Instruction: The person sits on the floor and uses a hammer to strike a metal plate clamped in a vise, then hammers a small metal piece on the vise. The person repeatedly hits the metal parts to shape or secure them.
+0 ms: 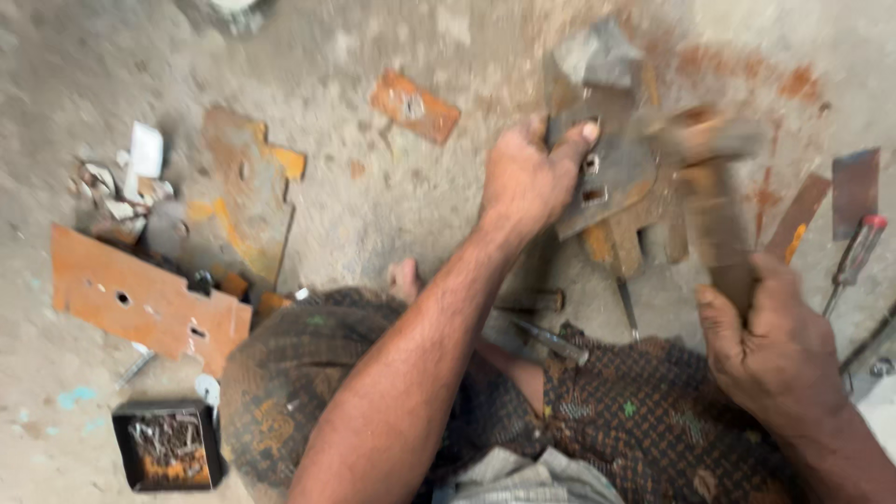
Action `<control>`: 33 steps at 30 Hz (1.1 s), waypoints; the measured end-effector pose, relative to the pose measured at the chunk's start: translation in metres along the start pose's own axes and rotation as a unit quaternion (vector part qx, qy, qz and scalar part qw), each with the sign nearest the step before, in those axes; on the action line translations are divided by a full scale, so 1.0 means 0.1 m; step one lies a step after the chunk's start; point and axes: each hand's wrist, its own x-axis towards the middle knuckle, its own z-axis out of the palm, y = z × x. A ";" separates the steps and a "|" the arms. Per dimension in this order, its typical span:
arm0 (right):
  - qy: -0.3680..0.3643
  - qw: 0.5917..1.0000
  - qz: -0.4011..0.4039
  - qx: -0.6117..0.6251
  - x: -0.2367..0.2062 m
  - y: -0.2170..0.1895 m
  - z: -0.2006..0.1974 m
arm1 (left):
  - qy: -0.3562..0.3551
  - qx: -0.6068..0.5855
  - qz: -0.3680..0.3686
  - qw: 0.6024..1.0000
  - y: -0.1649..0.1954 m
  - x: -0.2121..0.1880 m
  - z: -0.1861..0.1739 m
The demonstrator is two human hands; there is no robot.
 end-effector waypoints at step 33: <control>0.044 0.998 -0.049 0.008 -0.06 0.00 0.00 | 0.012 0.008 0.002 1.000 -0.01 0.00 0.00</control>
